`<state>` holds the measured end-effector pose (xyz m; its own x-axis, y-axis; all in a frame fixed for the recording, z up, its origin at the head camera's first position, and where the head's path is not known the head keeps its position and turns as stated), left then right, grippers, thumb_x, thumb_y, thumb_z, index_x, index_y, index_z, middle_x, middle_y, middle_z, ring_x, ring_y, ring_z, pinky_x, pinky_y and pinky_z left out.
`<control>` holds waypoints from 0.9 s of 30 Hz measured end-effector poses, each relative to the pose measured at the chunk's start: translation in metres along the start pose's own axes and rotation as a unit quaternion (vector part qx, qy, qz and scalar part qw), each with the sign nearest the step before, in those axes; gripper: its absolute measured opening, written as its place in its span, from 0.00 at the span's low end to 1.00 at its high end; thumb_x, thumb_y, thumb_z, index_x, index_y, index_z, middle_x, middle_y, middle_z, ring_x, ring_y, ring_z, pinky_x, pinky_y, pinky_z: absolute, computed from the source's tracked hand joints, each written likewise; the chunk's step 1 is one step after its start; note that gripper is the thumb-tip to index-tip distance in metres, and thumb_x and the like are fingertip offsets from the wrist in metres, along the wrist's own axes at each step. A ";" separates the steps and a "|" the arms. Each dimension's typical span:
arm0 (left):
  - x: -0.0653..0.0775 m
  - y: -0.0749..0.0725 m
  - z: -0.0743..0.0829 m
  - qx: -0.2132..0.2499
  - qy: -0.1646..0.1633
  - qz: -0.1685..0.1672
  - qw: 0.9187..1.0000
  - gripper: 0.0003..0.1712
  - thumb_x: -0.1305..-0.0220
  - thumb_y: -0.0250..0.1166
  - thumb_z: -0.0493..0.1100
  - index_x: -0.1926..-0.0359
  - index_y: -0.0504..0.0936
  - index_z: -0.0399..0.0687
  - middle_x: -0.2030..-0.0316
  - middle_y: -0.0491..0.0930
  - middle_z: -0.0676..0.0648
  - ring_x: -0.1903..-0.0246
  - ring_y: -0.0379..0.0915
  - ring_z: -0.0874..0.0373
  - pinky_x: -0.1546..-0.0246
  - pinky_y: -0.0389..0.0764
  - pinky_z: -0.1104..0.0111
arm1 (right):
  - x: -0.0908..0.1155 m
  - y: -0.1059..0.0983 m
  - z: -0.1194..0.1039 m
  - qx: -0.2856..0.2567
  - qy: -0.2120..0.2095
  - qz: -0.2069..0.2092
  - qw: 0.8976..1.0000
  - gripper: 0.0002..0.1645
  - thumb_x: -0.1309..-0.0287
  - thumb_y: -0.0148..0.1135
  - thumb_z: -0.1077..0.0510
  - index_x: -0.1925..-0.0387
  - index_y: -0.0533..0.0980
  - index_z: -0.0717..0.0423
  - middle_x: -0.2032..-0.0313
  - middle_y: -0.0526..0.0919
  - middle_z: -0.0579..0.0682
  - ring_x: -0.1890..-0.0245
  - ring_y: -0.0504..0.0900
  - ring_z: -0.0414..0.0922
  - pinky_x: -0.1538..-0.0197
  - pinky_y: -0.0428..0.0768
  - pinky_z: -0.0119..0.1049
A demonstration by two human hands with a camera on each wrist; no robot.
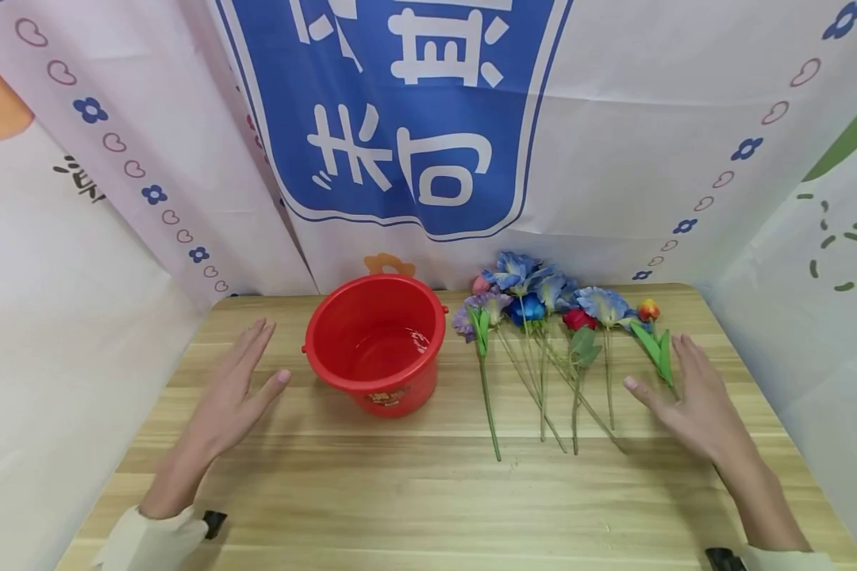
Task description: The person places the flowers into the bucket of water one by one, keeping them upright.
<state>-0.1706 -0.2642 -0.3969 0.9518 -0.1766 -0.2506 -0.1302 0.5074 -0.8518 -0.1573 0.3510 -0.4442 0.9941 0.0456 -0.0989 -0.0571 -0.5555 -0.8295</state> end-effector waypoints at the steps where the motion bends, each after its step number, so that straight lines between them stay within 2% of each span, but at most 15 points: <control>1: -0.002 0.001 0.000 0.013 0.002 0.002 1.000 0.45 0.31 0.59 0.62 0.21 0.49 0.60 0.21 0.46 0.47 0.22 0.38 0.43 0.29 0.48 0.34 | -0.001 -0.001 0.002 -0.003 0.009 -0.003 1.000 0.59 0.33 0.57 0.40 0.23 0.34 0.63 0.24 0.35 0.71 0.28 0.39 0.77 0.36 0.41 0.80; 4: -0.007 0.002 0.002 0.046 0.009 0.010 0.999 0.42 0.30 0.59 0.59 0.22 0.50 0.65 0.22 0.50 0.49 0.24 0.47 0.45 0.31 0.57 0.36 | -0.002 -0.005 0.009 -0.003 0.043 -0.021 0.999 0.59 0.32 0.55 0.37 0.22 0.33 0.60 0.26 0.38 0.75 0.33 0.46 0.82 0.43 0.52 0.82; 7: -0.011 0.003 0.002 0.091 0.016 0.025 0.995 0.39 0.29 0.60 0.54 0.23 0.55 0.63 0.24 0.57 0.48 0.26 0.54 0.45 0.32 0.64 0.40 | -0.002 -0.009 0.016 -0.008 0.067 -0.033 0.997 0.59 0.32 0.55 0.36 0.22 0.34 0.60 0.28 0.43 0.78 0.37 0.52 0.84 0.48 0.58 0.81; 9: -0.015 0.005 0.000 0.133 0.019 0.033 0.990 0.36 0.29 0.61 0.50 0.24 0.59 0.61 0.26 0.61 0.47 0.28 0.59 0.46 0.34 0.69 0.45 | -0.003 -0.011 0.022 -0.019 0.074 -0.036 0.996 0.58 0.32 0.55 0.36 0.22 0.35 0.61 0.29 0.46 0.80 0.39 0.55 0.84 0.49 0.61 0.80; 12: -0.019 0.007 -0.002 0.208 0.019 0.044 0.977 0.32 0.29 0.61 0.44 0.27 0.64 0.60 0.28 0.66 0.48 0.31 0.64 0.49 0.36 0.75 0.59 | -0.004 -0.012 0.030 -0.046 0.080 -0.034 0.995 0.58 0.33 0.58 0.38 0.23 0.38 0.65 0.30 0.49 0.80 0.38 0.56 0.82 0.46 0.63 0.77; 16: -0.024 0.013 -0.005 0.286 0.013 0.042 0.957 0.29 0.29 0.62 0.43 0.29 0.69 0.60 0.31 0.70 0.48 0.33 0.68 0.49 0.41 0.75 0.76 | -0.004 -0.012 0.041 -0.072 0.103 -0.049 0.991 0.59 0.34 0.59 0.37 0.23 0.40 0.66 0.30 0.51 0.80 0.36 0.56 0.80 0.46 0.66 0.75; 18: -0.026 0.015 -0.004 0.311 0.012 0.037 0.950 0.28 0.29 0.61 0.43 0.30 0.70 0.57 0.32 0.71 0.47 0.33 0.69 0.48 0.42 0.74 0.79 | -0.004 -0.012 0.046 -0.078 0.113 -0.062 0.989 0.58 0.34 0.58 0.36 0.23 0.41 0.66 0.31 0.53 0.80 0.36 0.57 0.80 0.48 0.68 0.75; 21: -0.029 0.017 -0.002 0.335 0.017 0.028 0.942 0.27 0.29 0.61 0.42 0.30 0.71 0.51 0.33 0.72 0.44 0.34 0.70 0.46 0.43 0.75 0.78 | -0.004 -0.012 0.051 -0.081 0.121 -0.077 0.986 0.57 0.34 0.57 0.35 0.23 0.45 0.66 0.32 0.57 0.79 0.37 0.60 0.79 0.51 0.72 0.71; 22: -0.030 0.018 -0.001 0.343 0.020 0.024 0.939 0.27 0.29 0.61 0.42 0.31 0.71 0.50 0.33 0.72 0.43 0.35 0.70 0.46 0.43 0.76 0.77 | -0.004 -0.012 0.052 -0.081 0.122 -0.079 0.986 0.56 0.34 0.57 0.35 0.24 0.46 0.66 0.32 0.58 0.79 0.38 0.61 0.79 0.52 0.74 0.69; 24: -0.032 0.019 0.000 0.357 0.025 0.016 0.933 0.27 0.29 0.61 0.40 0.31 0.71 0.46 0.34 0.73 0.43 0.36 0.71 0.45 0.43 0.77 0.75 | -0.005 -0.011 0.055 -0.083 0.123 -0.080 0.986 0.56 0.34 0.58 0.35 0.24 0.47 0.67 0.32 0.60 0.77 0.38 0.63 0.76 0.52 0.81 0.53; 26: -0.033 0.021 0.000 0.364 0.028 0.010 0.931 0.26 0.29 0.61 0.40 0.32 0.72 0.46 0.35 0.74 0.42 0.37 0.73 0.46 0.44 0.78 0.73 | -0.007 -0.011 0.058 -0.087 0.123 -0.077 0.986 0.55 0.34 0.59 0.36 0.25 0.49 0.68 0.33 0.62 0.77 0.42 0.78 0.57 0.57 0.83 0.34; 27: -0.033 0.022 0.000 0.366 0.029 0.009 0.930 0.25 0.29 0.61 0.40 0.33 0.73 0.46 0.36 0.74 0.43 0.38 0.74 0.46 0.44 0.79 0.73 | -0.007 -0.010 0.059 -0.091 0.122 -0.076 0.985 0.55 0.35 0.59 0.36 0.25 0.50 0.69 0.33 0.63 0.76 0.47 0.81 0.44 0.61 0.81 0.27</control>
<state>-0.2049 -0.2471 -0.4074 0.9321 -0.1971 -0.3038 0.0982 0.9450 -0.3119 -0.1693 0.4051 -0.4673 0.9838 -0.0484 0.1728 0.0904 -0.6983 -0.7101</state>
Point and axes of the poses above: each hand's wrist, its own x-axis away from the middle knuckle, its own y-axis out of the palm, z = x × y, the point moved 4 cm from there along -x, towards the middle knuckle
